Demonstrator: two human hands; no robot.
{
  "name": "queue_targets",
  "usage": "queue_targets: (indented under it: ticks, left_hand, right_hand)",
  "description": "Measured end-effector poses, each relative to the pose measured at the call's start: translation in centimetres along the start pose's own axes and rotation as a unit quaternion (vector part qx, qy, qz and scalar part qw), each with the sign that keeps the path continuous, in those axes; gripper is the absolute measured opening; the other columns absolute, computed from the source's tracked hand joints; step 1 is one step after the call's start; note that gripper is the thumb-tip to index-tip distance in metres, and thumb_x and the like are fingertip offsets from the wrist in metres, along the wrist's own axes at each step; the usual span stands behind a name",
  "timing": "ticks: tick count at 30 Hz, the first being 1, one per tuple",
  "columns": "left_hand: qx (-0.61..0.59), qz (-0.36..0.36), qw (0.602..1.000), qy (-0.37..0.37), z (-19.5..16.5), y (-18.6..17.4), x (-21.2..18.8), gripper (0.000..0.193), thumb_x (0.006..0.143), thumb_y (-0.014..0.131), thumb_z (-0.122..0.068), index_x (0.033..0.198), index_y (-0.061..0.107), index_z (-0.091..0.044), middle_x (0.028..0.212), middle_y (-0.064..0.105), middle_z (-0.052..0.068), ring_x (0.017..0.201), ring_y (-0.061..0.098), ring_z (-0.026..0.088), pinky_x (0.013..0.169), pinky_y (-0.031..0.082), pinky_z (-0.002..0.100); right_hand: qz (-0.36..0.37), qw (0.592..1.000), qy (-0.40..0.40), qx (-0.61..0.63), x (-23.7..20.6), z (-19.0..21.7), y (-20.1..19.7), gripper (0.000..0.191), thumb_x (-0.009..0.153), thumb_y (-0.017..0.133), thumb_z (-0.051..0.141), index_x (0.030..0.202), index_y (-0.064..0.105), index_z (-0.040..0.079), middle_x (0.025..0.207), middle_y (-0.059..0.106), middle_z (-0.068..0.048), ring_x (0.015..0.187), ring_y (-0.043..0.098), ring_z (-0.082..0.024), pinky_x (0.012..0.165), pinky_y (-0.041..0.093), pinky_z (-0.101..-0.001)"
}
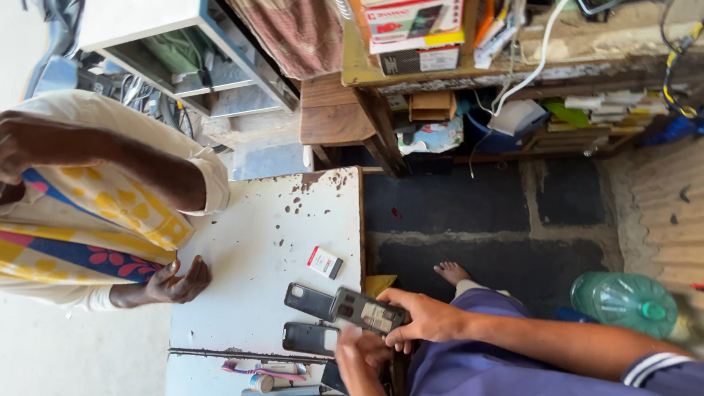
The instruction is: The person disassembles a mobile phone, removes the back cover and battery, and manipulates internal components. They then reassemble the phone and handle another device, using a small tool to adjust parts. The work occurs at a cluttered repair bench with multiple phones and tools visible.
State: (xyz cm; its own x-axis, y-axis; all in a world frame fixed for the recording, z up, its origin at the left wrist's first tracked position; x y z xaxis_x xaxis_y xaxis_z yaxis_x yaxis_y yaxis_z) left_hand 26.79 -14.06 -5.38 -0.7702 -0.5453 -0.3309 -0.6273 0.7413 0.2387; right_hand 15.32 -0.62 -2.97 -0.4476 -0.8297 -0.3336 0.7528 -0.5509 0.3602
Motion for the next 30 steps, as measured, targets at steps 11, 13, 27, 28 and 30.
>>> queue_targets:
  ticks: [11,13,27,28,30]
  left_hand:
    - [0.175,-0.011,0.956,-0.234,5.7,0.2,-2.5,0.041,0.098,0.061,-0.038,0.122,0.071,-0.006,0.093,0.075,0.007,0.081,0.064,0.013,0.073,0.051,0.026]
    - [0.209,-0.025,0.94,-0.267,6.9,0.4,-2.5,0.043,0.096,0.065,-0.041,0.122,0.071,-0.007,0.093,0.074,0.008,0.082,0.065,0.015,0.075,0.052,0.029]
    - [0.257,0.0,0.913,-0.318,7.4,6.0,-1.6,0.052,0.099,0.055,-0.053,0.116,0.073,-0.007,0.108,0.077,0.005,0.102,0.071,0.022,0.094,0.05,0.035]
    - [0.229,0.005,0.914,-0.335,7.5,6.6,-1.4,0.054,0.101,0.056,-0.052,0.113,0.074,-0.003,0.101,0.072,0.008,0.095,0.066,0.023,0.088,0.049,0.038]
    - [0.171,0.009,0.911,-0.376,8.3,7.4,-1.7,0.062,0.104,0.057,-0.052,0.107,0.076,0.007,0.088,0.062,0.014,0.081,0.057,0.027,0.076,0.048,0.044]
  right_hand:
    - [-0.008,0.999,0.013,0.043,0.4,-1.2,-3.4,0.044,0.099,0.064,0.023,0.136,0.052,0.003,0.102,0.074,-0.008,0.08,0.071,-0.014,0.067,0.06,-0.0271]
    - [0.006,0.999,0.013,0.03,0.4,-1.1,-3.3,0.043,0.099,0.065,0.022,0.137,0.054,0.003,0.101,0.074,-0.008,0.08,0.071,-0.013,0.068,0.06,-0.0267]
    - [-0.015,1.0,-0.002,0.015,0.8,1.0,-6.9,0.052,0.096,0.067,0.022,0.142,0.052,0.003,0.095,0.072,-0.007,0.076,0.073,-0.013,0.068,0.062,-0.0296]
    - [-0.025,1.0,-0.01,0.01,0.8,1.3,-7.6,0.054,0.096,0.066,0.023,0.144,0.05,0.004,0.094,0.072,-0.008,0.075,0.073,-0.014,0.068,0.062,-0.0297]
    - [-0.04,0.999,-0.016,0.003,0.5,1.8,-8.7,0.058,0.095,0.066,0.024,0.147,0.047,0.006,0.093,0.072,-0.009,0.074,0.072,-0.014,0.067,0.062,-0.0297]
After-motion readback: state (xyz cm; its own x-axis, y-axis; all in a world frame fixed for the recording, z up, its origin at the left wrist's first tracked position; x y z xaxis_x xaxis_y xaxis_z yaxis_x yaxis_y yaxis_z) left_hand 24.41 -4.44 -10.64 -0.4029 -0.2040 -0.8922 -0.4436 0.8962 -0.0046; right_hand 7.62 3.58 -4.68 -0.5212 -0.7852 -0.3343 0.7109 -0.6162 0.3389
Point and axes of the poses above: each hand's wrist, its own x-axis towards the middle knuckle, its own y-axis out of the palm, z = x × y, the point moved 6 cm from there along x, towards the middle knuckle
